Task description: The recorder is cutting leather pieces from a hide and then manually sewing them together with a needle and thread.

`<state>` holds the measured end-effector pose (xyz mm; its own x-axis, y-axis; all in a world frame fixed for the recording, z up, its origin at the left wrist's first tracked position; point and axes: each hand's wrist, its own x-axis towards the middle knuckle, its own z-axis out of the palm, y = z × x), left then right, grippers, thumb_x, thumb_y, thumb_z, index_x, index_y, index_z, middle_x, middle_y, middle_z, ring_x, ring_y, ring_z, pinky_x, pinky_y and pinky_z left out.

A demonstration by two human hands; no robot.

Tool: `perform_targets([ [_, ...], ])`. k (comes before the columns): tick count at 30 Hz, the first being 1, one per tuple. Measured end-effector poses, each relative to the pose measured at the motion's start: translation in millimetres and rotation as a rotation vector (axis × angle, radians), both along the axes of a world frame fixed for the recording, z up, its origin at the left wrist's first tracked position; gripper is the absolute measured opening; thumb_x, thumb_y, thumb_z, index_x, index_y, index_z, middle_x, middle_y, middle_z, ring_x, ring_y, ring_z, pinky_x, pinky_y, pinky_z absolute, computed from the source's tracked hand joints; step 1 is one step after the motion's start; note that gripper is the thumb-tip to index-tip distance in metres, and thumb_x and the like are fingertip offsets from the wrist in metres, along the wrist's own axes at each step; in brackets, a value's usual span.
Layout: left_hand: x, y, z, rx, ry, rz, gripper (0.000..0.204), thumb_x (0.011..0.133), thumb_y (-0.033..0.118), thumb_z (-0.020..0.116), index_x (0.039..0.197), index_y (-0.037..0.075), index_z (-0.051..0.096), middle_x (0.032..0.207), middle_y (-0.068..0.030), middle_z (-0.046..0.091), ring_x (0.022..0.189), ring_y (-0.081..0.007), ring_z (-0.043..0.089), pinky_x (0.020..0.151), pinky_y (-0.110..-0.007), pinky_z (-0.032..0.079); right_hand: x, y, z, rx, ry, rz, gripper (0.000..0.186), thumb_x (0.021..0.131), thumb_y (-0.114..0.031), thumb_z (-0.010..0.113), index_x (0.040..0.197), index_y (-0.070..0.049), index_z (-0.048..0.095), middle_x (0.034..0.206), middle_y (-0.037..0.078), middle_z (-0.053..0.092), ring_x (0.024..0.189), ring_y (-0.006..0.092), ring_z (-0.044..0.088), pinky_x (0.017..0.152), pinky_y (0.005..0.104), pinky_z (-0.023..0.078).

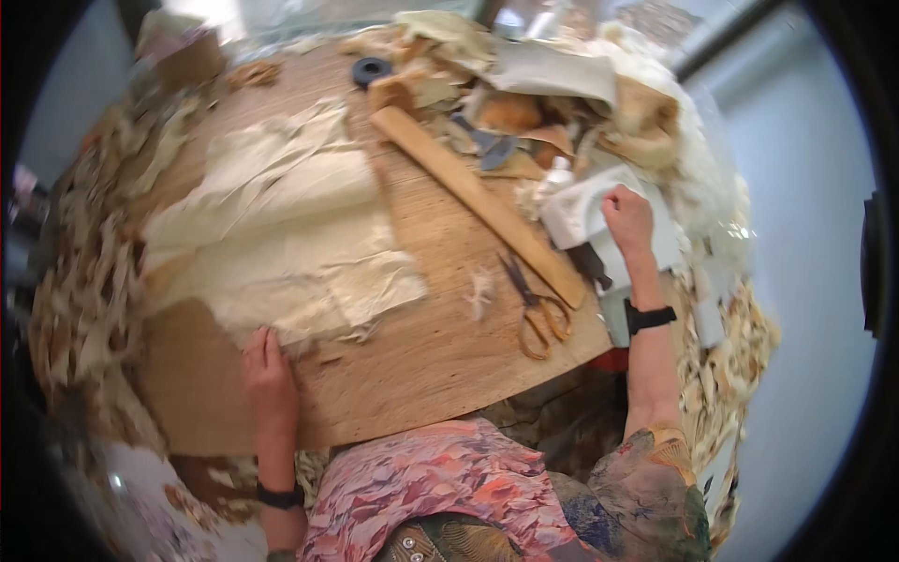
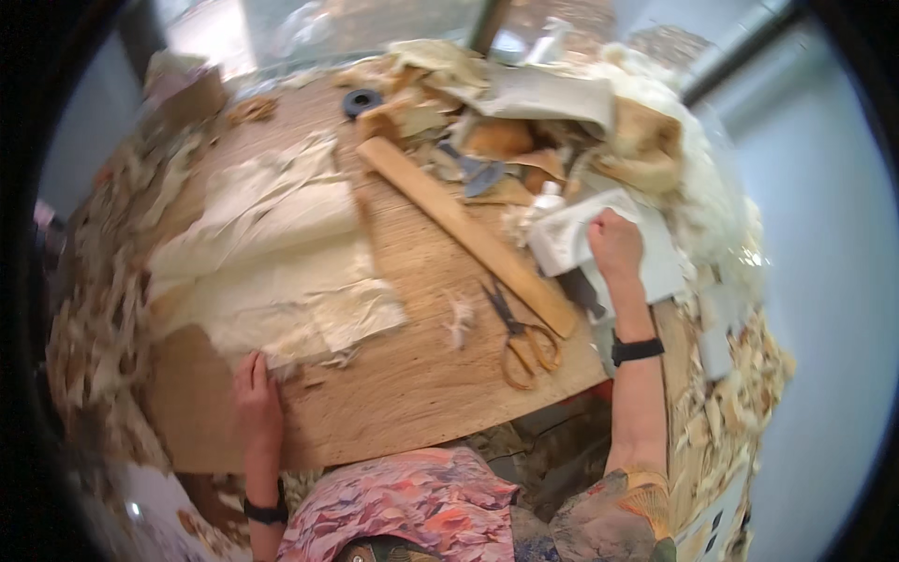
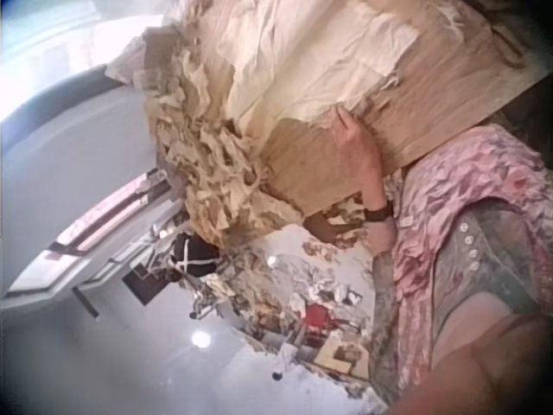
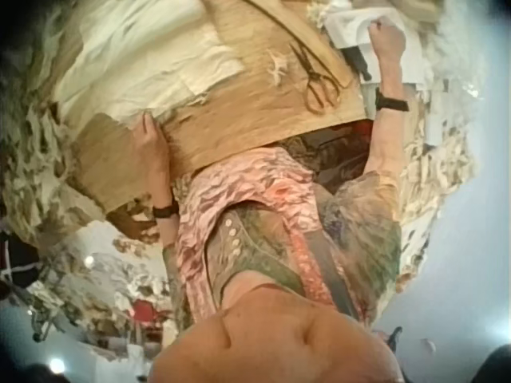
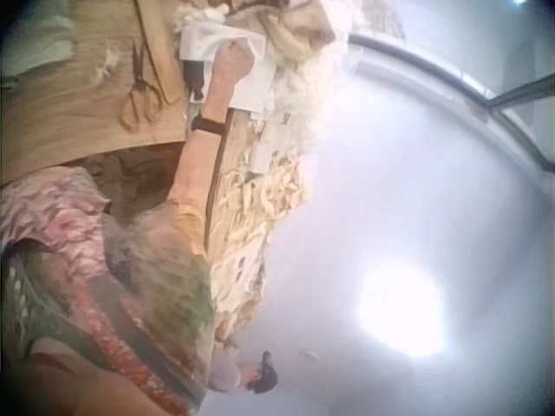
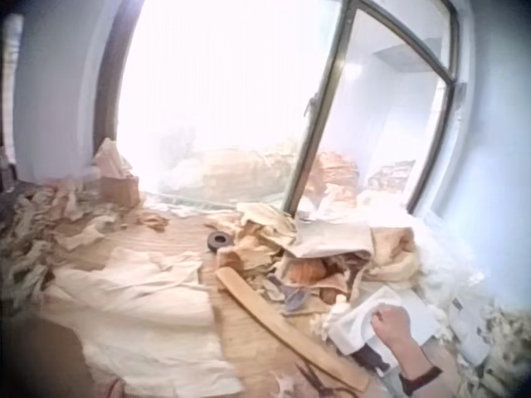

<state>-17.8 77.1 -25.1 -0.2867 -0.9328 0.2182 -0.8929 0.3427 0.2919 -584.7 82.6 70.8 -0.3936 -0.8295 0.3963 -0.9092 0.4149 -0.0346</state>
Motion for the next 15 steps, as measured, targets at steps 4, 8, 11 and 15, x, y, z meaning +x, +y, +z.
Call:
perform_targets([
  [4, -5, -5, 6, 0.001, 0.115, 0.017, 0.040, 0.081, 0.000, 0.063, 0.121, -0.003, 0.057, 0.126, -0.0178, 0.056, 0.119, -0.0358, 0.052, 0.103, -0.043, 0.043, -14, -15, -20, 0.260, 0.103, 0.010, 0.013, 0.075, -0.015, 0.060, 0.076, -0.004, 0.067, 0.078, 0.019, 0.066, 0.076, 0.0380, 0.064, 0.070, 0.0486, 0.050],
  [8, -3, 0, 13, -0.040, 0.249, 0.081, 0.039, 0.079, 0.000, 0.064, 0.119, -0.001, 0.059, 0.123, -0.0162, 0.058, 0.116, -0.0349, 0.054, 0.100, -0.043, 0.044, -9, -22, -32, 0.298, 0.103, 0.055, 0.014, 0.076, -0.013, 0.058, 0.077, -0.004, 0.069, 0.079, 0.021, 0.067, 0.078, 0.0395, 0.066, 0.072, 0.0490, 0.051],
  [11, 2, 7, 15, -0.096, 0.241, 0.096, 0.038, 0.078, -0.001, 0.064, 0.115, -0.001, 0.061, 0.119, -0.0153, 0.059, 0.111, -0.0327, 0.057, 0.095, -0.042, 0.047, 1, -23, -17, 0.349, 0.113, 0.050, 0.014, 0.078, -0.011, 0.056, 0.077, -0.004, 0.069, 0.080, 0.020, 0.067, 0.079, 0.0391, 0.066, 0.072, 0.0491, 0.051],
  [15, -7, 7, 18, -0.177, 0.152, 0.046, 0.035, 0.077, -0.001, 0.066, 0.112, 0.001, 0.064, 0.112, -0.0136, 0.062, 0.105, -0.0324, 0.060, 0.090, -0.041, 0.049, 75, -23, 22, 0.107, 0.184, 0.279, 0.015, 0.080, -0.011, 0.062, 0.092, -0.003, 0.066, 0.095, 0.017, 0.068, 0.083, 0.0381, 0.065, 0.073, 0.0486, 0.052],
])
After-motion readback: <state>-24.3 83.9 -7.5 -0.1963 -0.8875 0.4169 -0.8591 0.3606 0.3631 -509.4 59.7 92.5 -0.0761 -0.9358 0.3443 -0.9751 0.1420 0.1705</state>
